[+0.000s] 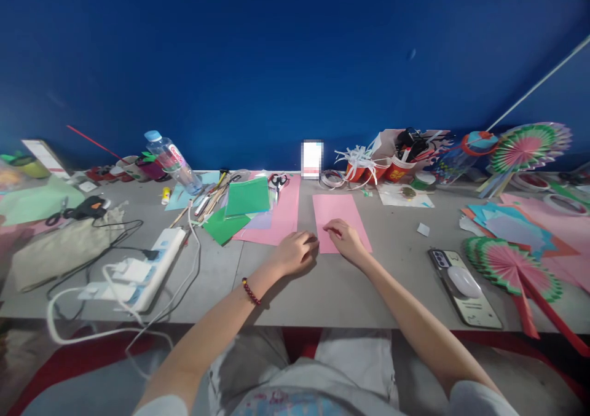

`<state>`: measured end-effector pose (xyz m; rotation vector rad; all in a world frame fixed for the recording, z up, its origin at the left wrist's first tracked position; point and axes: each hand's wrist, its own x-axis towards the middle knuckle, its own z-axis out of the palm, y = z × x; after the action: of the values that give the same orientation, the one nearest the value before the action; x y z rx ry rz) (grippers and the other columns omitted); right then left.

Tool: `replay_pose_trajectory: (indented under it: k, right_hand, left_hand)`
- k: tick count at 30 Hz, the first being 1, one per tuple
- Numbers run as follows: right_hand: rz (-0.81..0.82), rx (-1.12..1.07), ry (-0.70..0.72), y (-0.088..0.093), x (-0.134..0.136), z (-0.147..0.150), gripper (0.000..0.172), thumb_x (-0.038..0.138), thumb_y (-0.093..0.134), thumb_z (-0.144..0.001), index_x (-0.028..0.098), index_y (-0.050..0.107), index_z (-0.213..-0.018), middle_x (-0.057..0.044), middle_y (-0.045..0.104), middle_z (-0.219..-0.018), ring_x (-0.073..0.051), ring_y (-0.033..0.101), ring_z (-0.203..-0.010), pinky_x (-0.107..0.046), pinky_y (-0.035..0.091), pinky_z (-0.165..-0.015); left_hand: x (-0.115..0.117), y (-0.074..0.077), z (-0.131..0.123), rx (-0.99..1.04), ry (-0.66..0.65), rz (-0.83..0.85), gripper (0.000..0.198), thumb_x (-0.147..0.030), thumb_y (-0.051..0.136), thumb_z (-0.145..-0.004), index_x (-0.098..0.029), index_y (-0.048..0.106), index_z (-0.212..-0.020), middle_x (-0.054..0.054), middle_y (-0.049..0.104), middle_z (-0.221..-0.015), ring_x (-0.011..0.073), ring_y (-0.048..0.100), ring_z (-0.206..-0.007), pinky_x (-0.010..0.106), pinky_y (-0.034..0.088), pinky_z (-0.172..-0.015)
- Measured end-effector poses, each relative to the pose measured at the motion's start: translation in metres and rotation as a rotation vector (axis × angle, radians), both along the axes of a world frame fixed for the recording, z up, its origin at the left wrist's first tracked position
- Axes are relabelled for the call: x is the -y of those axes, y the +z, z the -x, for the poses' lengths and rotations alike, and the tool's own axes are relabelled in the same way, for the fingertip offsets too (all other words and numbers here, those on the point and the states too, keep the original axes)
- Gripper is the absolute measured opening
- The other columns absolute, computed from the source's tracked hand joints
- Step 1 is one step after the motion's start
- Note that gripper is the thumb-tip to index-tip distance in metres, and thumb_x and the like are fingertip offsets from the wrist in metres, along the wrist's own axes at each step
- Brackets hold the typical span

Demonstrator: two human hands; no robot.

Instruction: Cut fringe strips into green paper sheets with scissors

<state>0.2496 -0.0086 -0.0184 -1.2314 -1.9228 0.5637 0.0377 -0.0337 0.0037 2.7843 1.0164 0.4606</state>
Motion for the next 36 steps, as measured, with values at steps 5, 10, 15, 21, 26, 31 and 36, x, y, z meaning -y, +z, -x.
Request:
replay_pose_trajectory:
  k: [5,10,15,21,26,31,36]
  right_hand:
    - [-0.026,0.051,-0.013,-0.004,-0.001,0.001,0.025,0.01,0.046,-0.078,0.02,0.067,-0.087,-0.007,0.065,-0.096,-0.022,0.058,-0.093,-0.037,0.045,-0.085]
    - [-0.03,0.053,-0.005,-0.004,0.0,0.0,0.024,0.011,0.046,-0.079,0.021,0.067,-0.087,-0.007,0.064,-0.096,-0.022,0.057,-0.095,-0.038,0.045,-0.086]
    - [-0.02,0.055,-0.001,-0.004,-0.001,-0.002,0.024,0.012,0.047,-0.08,0.021,0.068,-0.089,-0.007,0.064,-0.097,-0.022,0.057,-0.094,-0.038,0.045,-0.086]
    - [-0.019,0.09,0.027,-0.003,0.0,-0.002,0.024,0.013,0.047,-0.082,0.019,0.068,-0.093,-0.008,0.064,-0.1,-0.021,0.056,-0.092,-0.037,0.046,-0.083]
    - [-0.018,0.128,0.026,0.0,0.004,0.0,0.026,0.013,0.047,-0.083,0.02,0.068,-0.096,-0.008,0.062,-0.101,-0.022,0.055,-0.093,-0.038,0.046,-0.084]
    - [-0.007,0.114,0.012,0.0,0.004,-0.001,0.024,0.015,0.047,-0.083,0.02,0.068,-0.095,-0.008,0.062,-0.101,-0.023,0.055,-0.094,-0.039,0.046,-0.084]
    - [-0.034,0.106,0.016,-0.002,0.003,-0.001,0.025,0.014,0.047,-0.083,0.021,0.068,-0.094,-0.008,0.063,-0.1,-0.023,0.056,-0.092,-0.039,0.047,-0.083]
  left_hand:
    - [0.001,0.004,0.006,0.002,-0.012,0.031,0.029,-0.018,0.051,-0.083,-0.019,0.063,-0.11,0.008,0.061,-0.11,0.0206,0.056,-0.103,0.033,0.046,-0.088]
    - [0.004,0.008,0.006,-0.051,0.004,0.018,0.023,-0.02,0.05,-0.085,-0.02,0.065,-0.103,0.008,0.063,-0.105,0.0196,0.058,-0.1,0.032,0.047,-0.084]
    - [0.024,0.019,0.009,-0.211,0.054,-0.045,0.03,-0.025,0.052,-0.087,-0.012,0.06,-0.113,0.014,0.06,-0.121,0.0253,0.056,-0.111,0.038,0.046,-0.088]
    - [0.059,0.032,0.054,-0.392,0.237,0.006,0.035,0.001,0.048,-0.081,-0.015,0.062,-0.107,0.012,0.064,-0.117,0.0221,0.062,-0.103,0.033,0.048,-0.081]
    - [0.073,0.058,0.091,-0.529,0.488,0.112,0.021,-0.003,0.047,-0.084,-0.016,0.064,-0.081,0.008,0.068,-0.082,0.0228,0.067,-0.075,0.031,0.047,-0.061]
    - [0.069,0.071,0.086,-0.497,0.637,-0.003,0.026,-0.024,0.043,-0.093,-0.015,0.063,-0.081,0.01,0.065,-0.08,0.0261,0.065,-0.075,0.033,0.045,-0.059]
    - [0.049,0.056,0.034,-0.235,0.274,-0.047,0.026,-0.013,0.043,-0.09,-0.018,0.056,-0.111,0.009,0.064,-0.104,0.0204,0.062,-0.091,0.031,0.046,-0.071]
